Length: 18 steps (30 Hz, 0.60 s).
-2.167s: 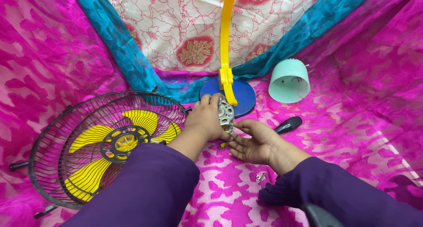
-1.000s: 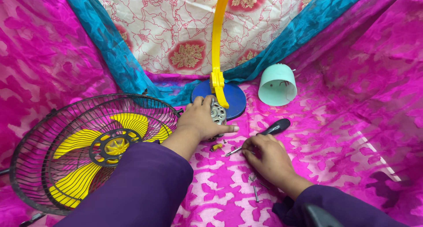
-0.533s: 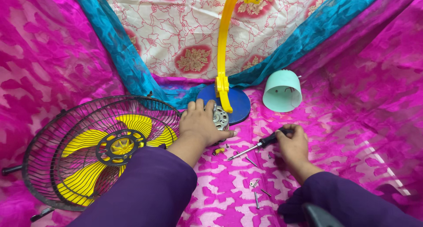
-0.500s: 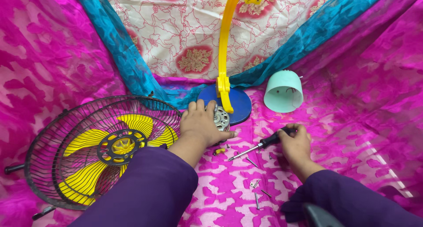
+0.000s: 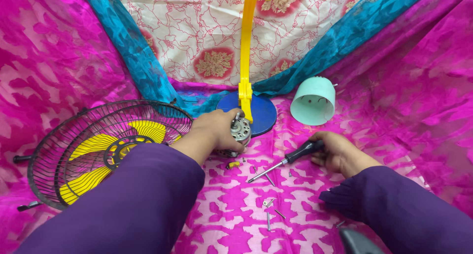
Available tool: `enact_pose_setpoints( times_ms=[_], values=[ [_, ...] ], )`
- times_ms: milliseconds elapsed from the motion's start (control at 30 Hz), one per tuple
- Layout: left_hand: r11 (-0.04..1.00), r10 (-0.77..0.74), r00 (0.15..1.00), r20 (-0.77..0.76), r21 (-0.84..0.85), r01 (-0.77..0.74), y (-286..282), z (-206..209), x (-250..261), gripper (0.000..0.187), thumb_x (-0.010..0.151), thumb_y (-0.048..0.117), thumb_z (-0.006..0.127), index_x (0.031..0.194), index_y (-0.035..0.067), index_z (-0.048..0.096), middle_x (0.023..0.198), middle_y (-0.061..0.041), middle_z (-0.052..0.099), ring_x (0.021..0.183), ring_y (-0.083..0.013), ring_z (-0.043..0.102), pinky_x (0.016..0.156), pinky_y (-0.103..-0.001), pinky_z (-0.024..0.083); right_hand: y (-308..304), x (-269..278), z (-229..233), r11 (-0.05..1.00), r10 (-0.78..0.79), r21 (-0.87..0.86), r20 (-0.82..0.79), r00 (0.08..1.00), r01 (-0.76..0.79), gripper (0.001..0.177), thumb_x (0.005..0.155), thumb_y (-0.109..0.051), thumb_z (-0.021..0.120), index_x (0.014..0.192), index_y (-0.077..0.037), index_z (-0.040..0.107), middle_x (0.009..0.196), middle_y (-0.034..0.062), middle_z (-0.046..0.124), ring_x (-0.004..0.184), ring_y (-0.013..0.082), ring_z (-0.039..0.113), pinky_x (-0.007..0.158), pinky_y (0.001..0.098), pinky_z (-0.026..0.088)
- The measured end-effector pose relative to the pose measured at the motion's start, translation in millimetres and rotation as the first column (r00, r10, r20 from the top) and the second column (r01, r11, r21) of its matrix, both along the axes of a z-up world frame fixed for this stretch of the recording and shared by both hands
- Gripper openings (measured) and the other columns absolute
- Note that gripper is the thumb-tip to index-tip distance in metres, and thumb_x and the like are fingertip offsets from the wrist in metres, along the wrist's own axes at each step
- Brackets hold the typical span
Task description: The person uses a screwdriver to remove screws from the front grill and motor housing of an electric fan. They detach the grill and then proceed to unscrew the motor assembly from the fan stand.
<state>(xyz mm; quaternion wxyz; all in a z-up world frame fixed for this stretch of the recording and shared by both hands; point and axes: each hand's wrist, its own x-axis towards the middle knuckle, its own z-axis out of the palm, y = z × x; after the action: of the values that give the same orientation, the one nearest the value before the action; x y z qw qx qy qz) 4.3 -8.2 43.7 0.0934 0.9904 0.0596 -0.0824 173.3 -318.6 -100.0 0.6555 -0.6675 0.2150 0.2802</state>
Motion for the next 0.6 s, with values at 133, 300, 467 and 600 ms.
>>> enact_pose_setpoints(
  times_ms=[133,300,467,600],
  values=[
    [0.979,-0.188,0.975,0.115,-0.053,0.195,9,0,3,0.105,0.054,0.055,0.092,0.146,0.033,0.048,0.131,-0.01,0.063,0.124,-0.0335,0.06,0.102,-0.045,0.051,-2,-1,19,0.947,-0.14,0.27,-0.131,0.981,0.172,0.021,0.094,-0.013,0.064,0.108,-0.004,0.052,0.1,0.0132,0.06,0.088,0.0301,0.068,0.085,0.0503,0.061],
    [0.899,-0.419,0.893,0.163,-0.064,0.434,9,13,15,0.103,0.053,0.039,0.096,0.145,0.033,0.048,0.135,-0.009,0.059,0.127,-0.0327,0.056,0.103,-0.044,0.047,0,-31,80,0.87,-0.158,0.478,0.035,0.987,0.122,0.023,0.101,-0.021,0.061,0.117,-0.007,0.055,0.11,0.0114,0.061,0.106,0.0269,0.066,0.095,0.0482,0.056],
    [0.863,-0.495,0.86,0.124,-0.049,0.504,-3,12,16,0.106,0.052,0.032,0.097,0.146,0.034,0.047,0.135,-0.008,0.059,0.128,-0.0318,0.056,0.106,-0.042,0.047,-2,-64,147,0.867,-0.218,0.499,0.35,0.911,0.015,0.028,0.102,-0.027,0.057,0.121,-0.009,0.049,0.114,0.01,0.064,0.104,0.0344,0.068,0.092,0.0531,0.055],
    [0.868,-0.478,0.87,0.124,-0.086,0.489,-8,-3,17,0.106,0.051,0.027,0.098,0.145,0.033,0.048,0.138,-0.008,0.057,0.13,-0.0316,0.054,0.106,-0.041,0.045,4,-88,170,0.946,-0.25,0.32,0.645,0.722,0.042,0.04,0.101,-0.02,0.056,0.136,-0.02,0.037,0.113,0.0062,0.062,0.099,0.0262,0.07,0.086,0.0507,0.062]
  ],
)
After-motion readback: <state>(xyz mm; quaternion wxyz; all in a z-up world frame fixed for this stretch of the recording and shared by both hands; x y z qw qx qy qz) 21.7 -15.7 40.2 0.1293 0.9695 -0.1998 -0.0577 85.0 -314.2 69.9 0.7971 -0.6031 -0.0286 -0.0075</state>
